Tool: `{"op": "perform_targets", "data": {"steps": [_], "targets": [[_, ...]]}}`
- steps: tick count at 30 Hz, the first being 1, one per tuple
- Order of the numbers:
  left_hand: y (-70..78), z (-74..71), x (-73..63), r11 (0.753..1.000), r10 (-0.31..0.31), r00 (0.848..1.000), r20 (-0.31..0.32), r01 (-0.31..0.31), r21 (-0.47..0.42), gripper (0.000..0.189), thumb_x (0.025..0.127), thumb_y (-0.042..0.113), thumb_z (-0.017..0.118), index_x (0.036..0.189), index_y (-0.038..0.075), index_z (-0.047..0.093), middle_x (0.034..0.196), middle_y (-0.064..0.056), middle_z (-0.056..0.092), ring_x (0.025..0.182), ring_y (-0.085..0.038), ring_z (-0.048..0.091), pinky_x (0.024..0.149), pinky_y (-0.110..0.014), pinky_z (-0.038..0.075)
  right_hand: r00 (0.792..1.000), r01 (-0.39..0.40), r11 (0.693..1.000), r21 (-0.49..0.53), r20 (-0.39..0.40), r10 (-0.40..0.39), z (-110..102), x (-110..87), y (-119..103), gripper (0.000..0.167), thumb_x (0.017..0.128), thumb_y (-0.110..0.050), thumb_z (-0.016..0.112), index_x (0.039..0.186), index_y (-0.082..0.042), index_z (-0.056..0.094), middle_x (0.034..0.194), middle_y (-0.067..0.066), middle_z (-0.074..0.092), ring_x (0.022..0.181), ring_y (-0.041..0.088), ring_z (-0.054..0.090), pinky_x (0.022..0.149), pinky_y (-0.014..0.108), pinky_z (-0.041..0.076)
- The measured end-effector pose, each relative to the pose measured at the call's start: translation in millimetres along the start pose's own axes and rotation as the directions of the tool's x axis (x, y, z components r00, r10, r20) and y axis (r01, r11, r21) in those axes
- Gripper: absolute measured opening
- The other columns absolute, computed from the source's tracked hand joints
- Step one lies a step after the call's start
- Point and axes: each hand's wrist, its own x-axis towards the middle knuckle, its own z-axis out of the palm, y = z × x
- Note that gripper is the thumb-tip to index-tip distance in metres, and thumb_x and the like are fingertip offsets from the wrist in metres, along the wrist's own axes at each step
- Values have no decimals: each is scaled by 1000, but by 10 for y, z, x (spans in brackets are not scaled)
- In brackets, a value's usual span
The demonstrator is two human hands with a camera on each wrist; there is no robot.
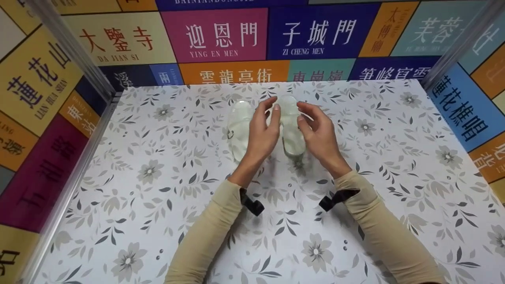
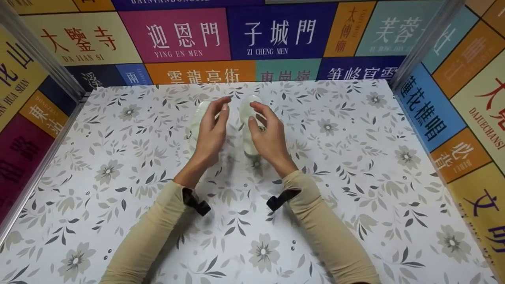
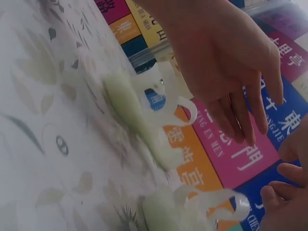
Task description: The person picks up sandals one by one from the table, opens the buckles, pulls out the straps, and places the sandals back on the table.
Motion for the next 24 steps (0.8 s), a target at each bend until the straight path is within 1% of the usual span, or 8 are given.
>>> {"op": "perform_targets", "data": {"steps": [3, 7, 11, 14, 17, 19, 21, 24], "targets": [[-7, -209, 14, 1000, 22, 999, -32, -22, -12, 38, 116, 32, 49, 144, 10, 63, 144, -5, 68, 139, -13, 61, 123, -32, 46, 998, -2, 1000, 14, 68, 1, 165, -31, -77, 41, 109, -9, 61, 150, -1, 58, 154, 13, 60, 149, 28, 55, 124, 45, 47], [-92, -451, 1, 999, 36, 997, -66, -36, -1, 35, 117, 30, 49, 138, 9, 68, 133, -5, 74, 130, -11, 66, 119, -32, 49, 990, -35, 999, 4, 136, 34, 385, -70, -69, 45, 108, -7, 62, 151, 1, 57, 157, 16, 58, 150, 31, 54, 123, 47, 48], [-218, -632, -35, 999, 12, 994, -108, -9, 33, 34, 116, 29, 50, 136, 9, 70, 134, -6, 74, 131, -14, 66, 118, -32, 50, 978, -110, 994, -2, 179, 109, 586, -89, 24, 50, 107, -8, 62, 155, 2, 52, 162, 20, 53, 152, 37, 51, 125, 49, 46], [-311, -739, -57, 997, -11, 991, -135, 21, 75, 35, 116, 27, 51, 136, 7, 71, 136, -9, 73, 134, -19, 64, 119, -36, 49, 963, -181, 983, 12, 207, 175, 725, -105, 120, 55, 108, -10, 61, 158, 4, 46, 166, 25, 47, 154, 41, 48, 128, 48, 42], [-397, -829, -74, 988, -56, 986, -156, 78, 136, 37, 115, 27, 51, 138, 4, 70, 138, -14, 69, 134, -25, 61, 118, -42, 49, 951, -228, 974, 13, 218, 220, 850, -121, 206, 58, 108, -11, 59, 160, 6, 42, 167, 27, 45, 155, 41, 47, 130, 46, 40], [-449, -879, -93, 975, -121, 978, -170, 149, 164, 41, 115, 29, 51, 142, 3, 66, 138, -17, 67, 131, -29, 60, 116, -46, 49, 945, -251, 968, 20, 221, 241, 925, -129, 242, 58, 109, -11, 58, 160, 8, 40, 167, 28, 44, 155, 41, 47, 130, 47, 39], [-493, -917, -112, 960, -204, 963, -174, 232, 159, 45, 115, 33, 49, 145, 2, 63, 140, -19, 66, 130, -31, 61, 115, -47, 50, 942, -263, 964, 29, 226, 250, 990, -135, 262, 58, 109, -10, 57, 161, 9, 39, 166, 29, 45, 155, 42, 46, 130, 47, 38], [-547, -952, -146, 929, -318, 935, -159, 341, 141, 52, 116, 41, 47, 149, 2, 60, 142, -18, 67, 133, -31, 64, 116, -45, 50, 939, -265, 963, 57, 242, 244, 1071, -145, 274, 57, 109, -8, 54, 161, 10, 37, 166, 29, 44, 157, 42, 44, 132, 47, 36]]}}
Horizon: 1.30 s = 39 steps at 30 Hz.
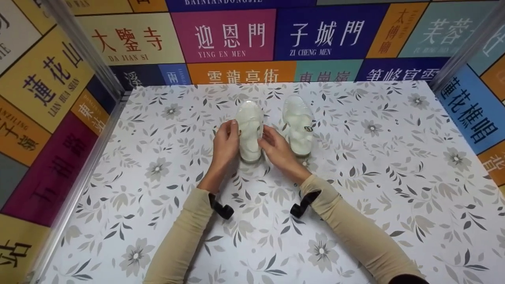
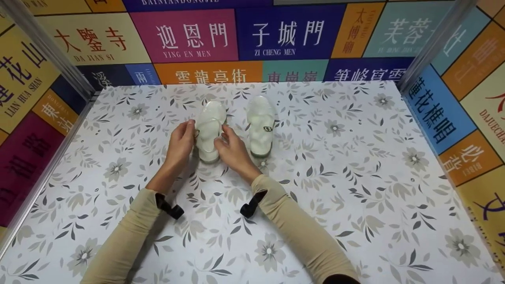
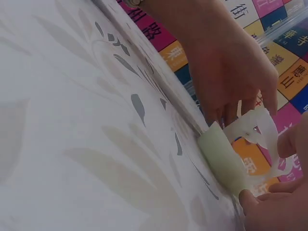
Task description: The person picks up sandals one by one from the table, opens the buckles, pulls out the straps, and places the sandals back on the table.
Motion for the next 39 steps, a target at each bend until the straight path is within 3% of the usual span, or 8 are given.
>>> {"op": "perform_targets", "data": {"steps": [3, 9, 14, 21, 29, 34, 39], "targets": [[-42, 4, -16, 999, -46, 998, 35, 46, 5, 57, 115, 48, 44, 148, 4, 62, 143, -15, 69, 134, -27, 64, 117, -43, 50, 1000, 9, 1000, 12, 27, -9, 49, 0, 19, 57, 110, -6, 51, 162, 10, 36, 169, 27, 42, 161, 38, 39, 134, 44, 32], [-70, 22, -34, 999, -40, 999, 18, 40, 8, 55, 114, 49, 47, 127, 5, 77, 125, -11, 77, 117, -25, 71, 106, -42, 56, 999, 15, 998, -64, 31, -13, 68, -18, 61, 55, 109, -7, 48, 163, 3, 42, 172, 17, 42, 163, 30, 36, 135, 39, 28], [-67, 46, -42, 997, -35, 999, 21, 33, 66, 51, 114, 47, 48, 128, 9, 79, 135, -7, 77, 131, -22, 68, 114, -40, 53, 1000, 23, 998, -61, -4, -24, 32, -27, 57, 52, 106, -8, 50, 157, 3, 52, 167, 18, 49, 161, 31, 40, 135, 42, 30], [-61, 62, -67, 996, 31, 999, 25, -33, 82, 42, 113, 37, 52, 124, 10, 82, 138, -8, 76, 134, -23, 68, 113, -41, 54, 1000, 20, 999, -50, -15, -21, -15, -91, 55, 51, 104, -8, 50, 154, 1, 55, 163, 20, 54, 158, 32, 44, 133, 45, 33], [9, 80, -174, 990, 57, 996, 65, -65, 124, 43, 112, 44, 55, 114, 13, 85, 125, -5, 81, 120, -19, 74, 103, -40, 60, 999, 40, 995, -90, -10, -41, -142, -284, -5, 50, 106, -6, 50, 155, 0, 55, 163, 18, 55, 152, 30, 50, 125, 40, 40], [49, 108, -250, 981, 105, 988, 110, -121, 155, 46, 111, 45, 57, 98, 12, 86, 116, -4, 83, 113, -20, 76, 93, -40, 61, 998, 65, 985, -158, 8, -65, -265, -418, -9, 49, 106, -5, 50, 154, -2, 57, 161, 16, 57, 146, 29, 55, 116, 37, 45], [65, 136, -310, 966, 149, 978, 142, -175, 190, 47, 109, 49, 59, 98, 14, 88, 114, -3, 84, 116, -16, 75, 94, -37, 61, 997, 73, 986, -153, 29, -69, -363, -524, 13, 49, 105, -3, 50, 154, 2, 56, 162, 20, 55, 155, 33, 47, 128, 46, 40]]}}
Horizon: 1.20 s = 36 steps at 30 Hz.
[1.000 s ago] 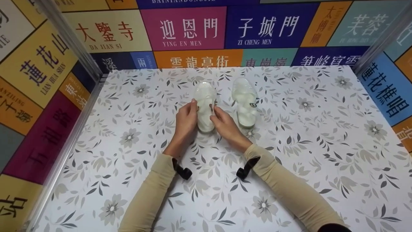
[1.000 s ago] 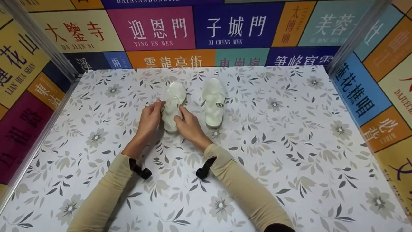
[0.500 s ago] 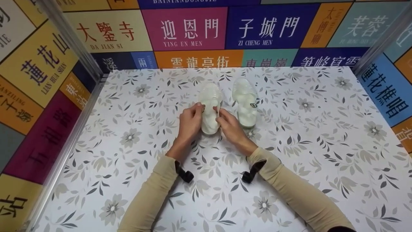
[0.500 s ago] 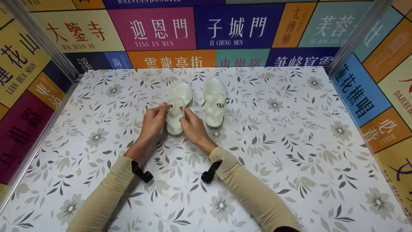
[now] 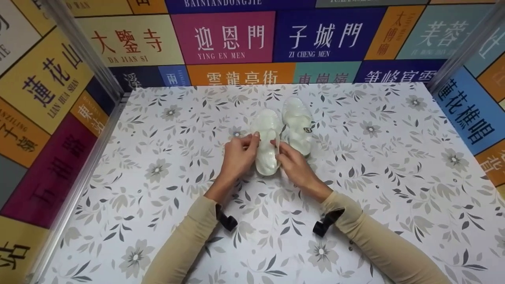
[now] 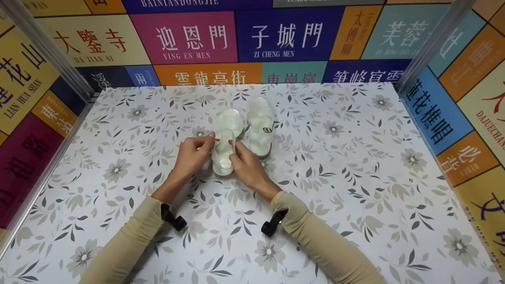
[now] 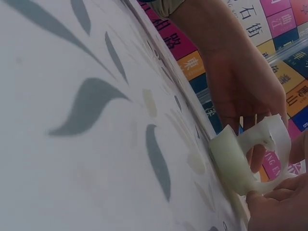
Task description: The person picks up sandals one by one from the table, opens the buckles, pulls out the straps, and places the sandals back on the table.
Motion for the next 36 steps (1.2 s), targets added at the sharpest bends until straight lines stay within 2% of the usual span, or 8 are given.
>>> {"op": "perform_targets", "data": {"steps": [5, 10, 13, 19, 22, 27, 32, 36], "targets": [[-8, -3, -48, 999, 18, 1000, 13, -19, 32, 48, 109, 48, 60, 90, 13, 88, 93, 1, 82, 84, -14, 71, 72, -30, 56, 1000, -11, 1000, 8, 25, 11, -40, -76, 1, 49, 106, -2, 49, 154, 3, 54, 163, 21, 53, 156, 36, 47, 128, 51, 40], [-45, -3, -86, 998, 43, 999, 28, -44, 44, 52, 109, 45, 61, 73, 14, 81, 64, 6, 65, 59, -11, 55, 54, -25, 42, 999, -19, 999, -43, 38, 20, -73, -119, 8, 46, 107, -6, 50, 152, -1, 59, 160, 17, 58, 143, 31, 57, 113, 25, 47], [-80, -6, -80, 999, 26, 999, 40, -27, 32, 52, 109, 45, 60, 71, 16, 79, 60, 8, 62, 57, -10, 54, 54, -24, 41, 997, -42, 999, -31, 58, 44, -95, -130, -15, 44, 108, -9, 50, 151, -2, 59, 158, 18, 59, 135, 32, 61, 108, 27, 51], [-117, -93, 38, 999, -37, 999, 25, 37, 3, 40, 108, 39, 64, 80, 19, 83, 74, 3, 75, 69, -10, 64, 64, -25, 48, 994, -80, 994, 76, 84, 74, -166, -80, -131, 53, 108, -3, 50, 160, -1, 44, 165, 20, 50, 156, 35, 46, 129, 46, 41], [-192, -126, 126, 981, -66, 993, 96, 82, -173, 26, 107, 27, 67, 93, 14, 84, 90, -1, 80, 79, -13, 71, 74, -25, 58, 999, 22, 1000, 7, 29, -22, -195, -13, -208, 62, 103, 4, 52, 164, -3, 40, 171, 18, 42, 162, 31, 39, 132, 43, 36], [-360, -182, 208, 896, -17, 950, 311, 153, -417, 15, 106, 12, 68, 108, 4, 81, 102, -8, 77, 85, -20, 70, 79, -30, 62, 977, 210, 960, -188, -4, -214, -176, 87, -320, 57, 102, -2, 63, 157, -11, 55, 163, 9, 55, 156, 23, 46, 129, 43, 40], [-433, -256, 205, 932, 105, 903, 417, 57, -358, 20, 100, 7, 67, 116, 7, 80, 107, -9, 77, 90, -24, 70, 81, -31, 59, 960, 279, 893, -353, 108, -257, -63, 141, -343, 45, 105, -27, 72, 148, -13, 66, 155, 9, 64, 154, 32, 48, 129, 55, 35], [-467, -282, 204, 930, 151, 877, 457, 30, -365, 28, 97, 3, 68, 123, 7, 77, 114, -9, 78, 101, -22, 73, 90, -30, 59, 964, 267, 833, -485, 145, -224, -3, 160, -288, 41, 102, -34, 75, 139, -16, 73, 143, 5, 72, 150, 34, 50, 126, 61, 33]]}}
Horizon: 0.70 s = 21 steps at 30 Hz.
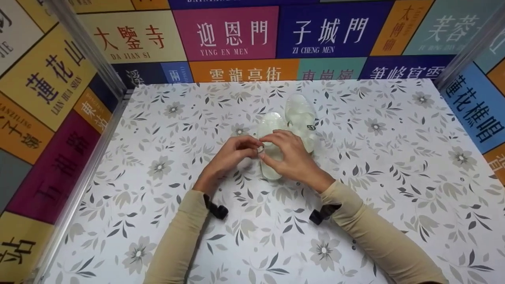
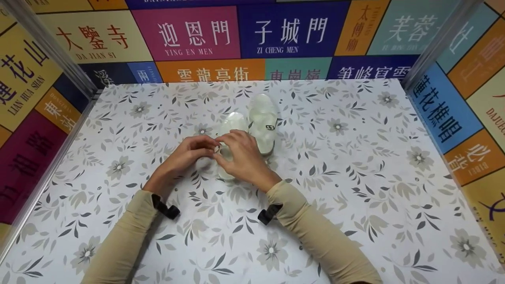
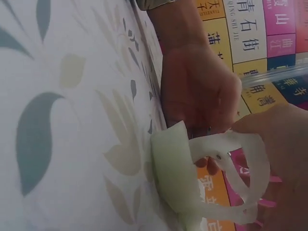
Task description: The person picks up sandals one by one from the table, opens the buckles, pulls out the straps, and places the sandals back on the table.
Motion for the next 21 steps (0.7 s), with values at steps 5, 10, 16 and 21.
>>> {"op": "perform_targets", "data": {"steps": [5, 10, 16, 21], "targets": [[-65, -53, -16, 997, 17, 999, 48, -14, -71, 39, 95, 2, 77, 133, 7, 71, 112, -11, 76, 104, -24, 75, 93, -32, 62, 998, -56, 998, -17, 18, 56, 30, -22, 96, 34, 98, -27, 78, 130, -15, 78, 129, 4, 78, 138, 32, 55, 122, 57, 36], [-128, -86, -28, 995, 15, 999, 37, -12, -95, 42, 90, 6, 87, 130, 7, 73, 110, -11, 78, 103, -27, 77, 95, -33, 64, 993, -114, 991, 64, 16, 113, 64, -35, 178, 32, 97, -29, 80, 127, -16, 79, 122, 3, 78, 123, 26, 59, 110, 49, 44], [-151, -74, -35, 998, 47, 999, 15, -46, -53, 40, 90, 14, 90, 127, 10, 75, 106, -10, 83, 104, -28, 80, 94, -34, 64, 992, -114, 978, 174, -40, 123, 129, -30, 222, 26, 98, -30, 82, 120, -16, 81, 114, 1, 80, 113, 23, 62, 101, 43, 50], [-149, -64, -38, 997, 72, 997, 0, -72, -32, 41, 92, 19, 89, 129, 11, 75, 106, -9, 84, 105, -27, 80, 94, -33, 63, 987, -132, 959, 251, -52, 149, 140, -20, 235, 24, 96, -28, 85, 118, -20, 82, 117, -3, 81, 116, 23, 61, 104, 45, 48]]}}
